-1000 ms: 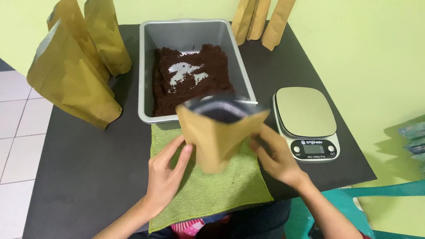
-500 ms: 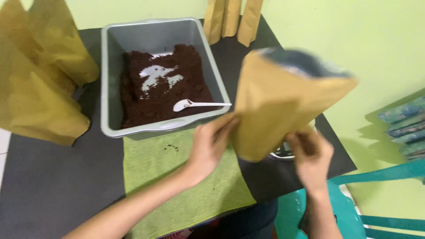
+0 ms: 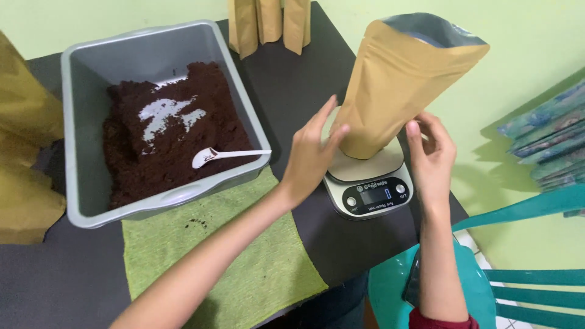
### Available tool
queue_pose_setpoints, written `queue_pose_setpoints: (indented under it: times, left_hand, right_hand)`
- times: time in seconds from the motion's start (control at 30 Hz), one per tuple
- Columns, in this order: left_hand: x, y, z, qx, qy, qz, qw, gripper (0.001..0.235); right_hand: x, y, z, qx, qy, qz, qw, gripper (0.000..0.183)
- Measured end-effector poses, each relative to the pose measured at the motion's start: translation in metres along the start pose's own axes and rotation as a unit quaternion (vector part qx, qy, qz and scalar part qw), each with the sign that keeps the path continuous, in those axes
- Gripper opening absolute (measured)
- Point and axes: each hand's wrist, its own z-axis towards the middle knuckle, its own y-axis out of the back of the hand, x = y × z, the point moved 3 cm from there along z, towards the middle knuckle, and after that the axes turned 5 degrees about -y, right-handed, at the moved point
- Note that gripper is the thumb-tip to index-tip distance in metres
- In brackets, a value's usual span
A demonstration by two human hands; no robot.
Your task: Filling stand-up pouches with ground coffee using a spoon and weighing them on a digital scale.
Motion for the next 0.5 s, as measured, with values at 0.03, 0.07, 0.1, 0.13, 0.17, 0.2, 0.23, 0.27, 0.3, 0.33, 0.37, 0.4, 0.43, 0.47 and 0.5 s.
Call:
queue_pose_setpoints:
  times: [0.03, 0.07, 0.1, 0.13, 0.17, 0.2, 0.23, 0.27, 0.3, 0.33, 0.37, 0.4, 0.43, 0.47, 0.5]
  left_hand:
    - [-0.019, 0.01, -0.008, 0.038, -0.002, 0.026, 0.999, 0.046]
    - [-0.038, 0.02, -0.016, 0.075, -0.004, 0.053, 0.996, 0.051]
    - [-0.033, 0.029, -0.036, 0.076, -0.003, 0.052, 0.996, 0.051]
    - [-0.03, 0.038, -0.054, 0.081, -0.031, 0.054, 0.995, 0.035]
    - [-0.026, 0.047, -0.073, 0.086, -0.058, 0.055, 0.993, 0.026]
    - [-0.024, 0.062, -0.092, 0.088, -0.058, 0.056, 0.993, 0.026]
    - [-0.018, 0.074, -0.112, 0.156, 0.004, 0.058, 0.986, 0.02]
    - [-0.012, 0.088, -0.132, 0.225, 0.064, 0.06, 0.97, 0.017]
    - [0.001, 0.097, -0.145, 0.228, 0.065, 0.061, 0.97, 0.017]
    - [0.014, 0.105, -0.157, 0.234, 0.057, 0.099, 0.966, 0.014]
    - [0.027, 0.114, -0.17, 0.239, 0.048, 0.136, 0.96, 0.012]
    - [0.028, 0.116, -0.17, 0.241, 0.05, 0.136, 0.96, 0.012]
    - [0.028, 0.121, -0.169, 0.208, 0.059, 0.127, 0.968, 0.014]
    - [0.029, 0.124, -0.167, 0.175, 0.067, 0.117, 0.975, 0.017]
    - [0.026, 0.122, -0.165, 0.176, 0.068, 0.116, 0.975, 0.017]
  right_hand:
    - [0.016, 0.003, -0.011, -0.03, 0.015, -0.028, 0.999, 0.017]
    - [0.033, 0.006, -0.021, -0.059, 0.03, -0.055, 0.996, 0.031]
    - [0.023, 0.006, -0.04, -0.059, 0.029, -0.055, 0.996, 0.031]
    - [0.015, 0.008, -0.058, -0.098, 0.042, -0.065, 0.992, 0.015]
    - [0.007, 0.01, -0.076, -0.136, 0.056, -0.074, 0.986, 0.016]
    - [0.014, 0.003, -0.097, -0.138, 0.054, -0.074, 0.986, 0.016]
    - [0.021, -0.01, -0.117, -0.035, 0.055, -0.078, 0.995, 0.016]
    - [0.028, -0.023, -0.138, 0.067, 0.055, -0.081, 0.993, 0.018]
    - [0.029, -0.031, -0.149, 0.065, 0.053, -0.079, 0.993, 0.018]
    - [0.026, -0.042, -0.16, 0.147, -0.006, -0.065, 0.987, 0.012]
    - [0.024, -0.053, -0.173, 0.227, -0.065, -0.049, 0.97, 0.042]
    - [0.028, -0.054, -0.169, 0.227, -0.067, -0.049, 0.97, 0.042]
    - [0.038, -0.058, -0.165, 0.254, 0.028, -0.096, 0.962, 0.038]
    - [0.047, -0.06, -0.163, 0.278, 0.123, -0.143, 0.942, 0.034]
    - [0.048, -0.061, -0.16, 0.278, 0.121, -0.144, 0.942, 0.034]
